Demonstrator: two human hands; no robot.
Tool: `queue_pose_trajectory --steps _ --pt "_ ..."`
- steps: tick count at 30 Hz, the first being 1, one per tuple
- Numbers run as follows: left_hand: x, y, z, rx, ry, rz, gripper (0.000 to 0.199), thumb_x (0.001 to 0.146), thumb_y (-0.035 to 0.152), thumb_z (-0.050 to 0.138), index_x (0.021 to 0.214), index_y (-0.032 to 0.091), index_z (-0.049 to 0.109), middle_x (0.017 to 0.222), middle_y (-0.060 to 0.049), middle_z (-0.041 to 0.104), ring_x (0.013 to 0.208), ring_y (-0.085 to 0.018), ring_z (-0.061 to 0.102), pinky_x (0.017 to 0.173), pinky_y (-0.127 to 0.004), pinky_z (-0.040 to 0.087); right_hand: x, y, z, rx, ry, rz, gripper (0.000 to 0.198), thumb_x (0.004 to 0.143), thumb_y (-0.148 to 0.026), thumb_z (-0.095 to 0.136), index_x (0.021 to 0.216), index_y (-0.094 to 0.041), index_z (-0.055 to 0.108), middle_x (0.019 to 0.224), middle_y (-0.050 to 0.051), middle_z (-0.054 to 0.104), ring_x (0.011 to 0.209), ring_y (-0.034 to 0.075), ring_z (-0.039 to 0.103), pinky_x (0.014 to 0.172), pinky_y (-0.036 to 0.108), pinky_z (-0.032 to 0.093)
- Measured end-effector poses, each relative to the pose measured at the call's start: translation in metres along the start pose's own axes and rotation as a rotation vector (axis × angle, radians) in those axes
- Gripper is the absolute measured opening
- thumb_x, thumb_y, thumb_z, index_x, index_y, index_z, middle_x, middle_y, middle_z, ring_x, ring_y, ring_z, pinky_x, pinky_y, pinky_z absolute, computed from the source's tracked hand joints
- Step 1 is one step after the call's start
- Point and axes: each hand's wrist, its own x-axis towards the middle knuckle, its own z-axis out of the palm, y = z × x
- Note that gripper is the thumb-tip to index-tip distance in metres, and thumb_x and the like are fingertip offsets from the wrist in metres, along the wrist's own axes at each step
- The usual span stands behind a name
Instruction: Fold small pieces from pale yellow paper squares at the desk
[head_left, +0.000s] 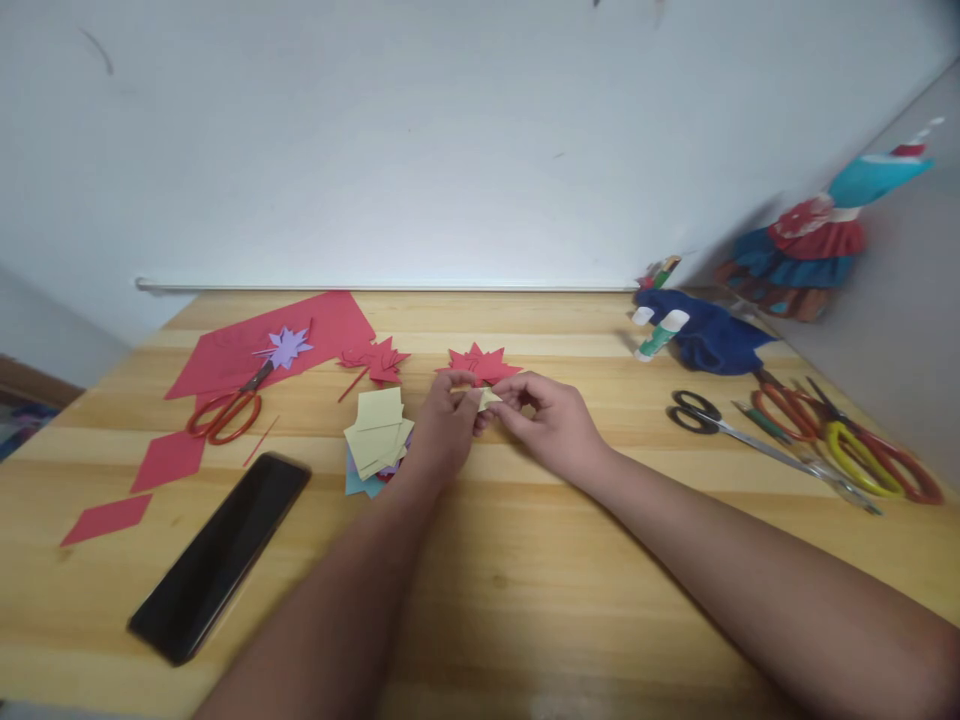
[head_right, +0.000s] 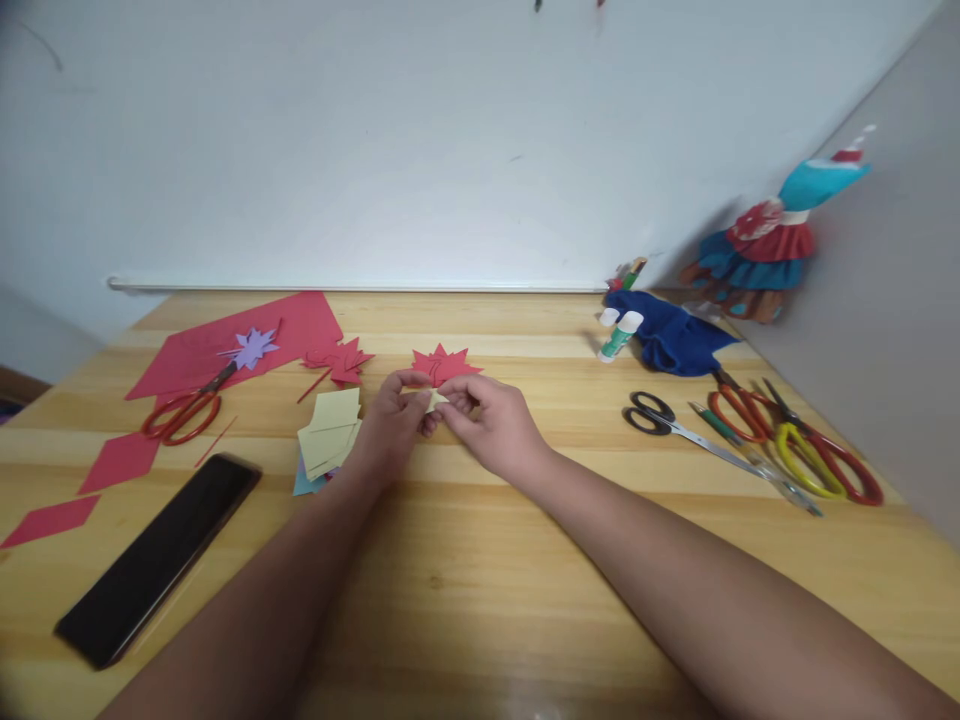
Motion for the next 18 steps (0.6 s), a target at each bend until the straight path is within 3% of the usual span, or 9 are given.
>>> queue_pose_trajectory --steps 5,8,11,15,18 --pt "-0.004 0.001 -0.003 0.101 0.063 0.075 0.017 0.091 0.028 0.065 0.104 0.022 0.056 0.065 0.003 0.065 0.057 -0.013 0.062 0.058 -0.024 0.05 0.001 0.0 0.005 0.142 0.0 0.079 0.013 0.087 -0.029 0.074 0.098 -0.021 0.074 0.081 0.003 0.076 0.071 0.018 0.072 0.067 0.032 0.06" --pt "-0.007 0.007 -0.005 0.095 0.086 -0.013 0.021 0.089 0.025 0.071 0.106 0.02 0.061 0.078 -0.002 0.073 0.065 -0.015 0.07 0.068 -0.028 0.058 0.001 -0.002 0.005 0.096 0.018 0.036 0.012 0.086 -0.026 0.073 0.097 -0.021 0.075 0.081 0.003 0.075 0.071 0.017 0.07 0.068 0.032 0.059" --pt "-0.011 0.015 -0.007 0.066 0.026 -0.107 0.014 0.088 0.027 0.074 0.091 0.018 0.065 0.088 -0.006 0.076 0.07 -0.016 0.074 0.075 -0.032 0.063 0.0 -0.003 0.005 0.057 0.016 -0.013 0.012 0.086 -0.024 0.072 0.097 -0.021 0.075 0.083 0.004 0.075 0.074 0.018 0.07 0.071 0.033 0.058" --pt "-0.016 0.023 -0.005 0.129 0.03 -0.162 0.017 0.089 0.032 0.072 0.089 0.019 0.063 0.071 -0.003 0.072 0.059 -0.015 0.07 0.06 -0.027 0.059 -0.001 -0.003 0.005 0.057 0.016 -0.016 0.012 0.087 -0.024 0.071 0.097 -0.022 0.076 0.083 0.003 0.075 0.073 0.017 0.069 0.072 0.032 0.058" --pt "-0.017 0.02 -0.002 0.132 0.036 -0.119 0.016 0.093 0.034 0.066 0.09 0.018 0.062 0.063 0.0 0.066 0.056 -0.013 0.065 0.055 -0.023 0.052 -0.001 -0.003 0.005 0.063 0.024 0.009 0.012 0.087 -0.026 0.072 0.097 -0.022 0.076 0.082 0.003 0.075 0.072 0.017 0.069 0.072 0.032 0.057"
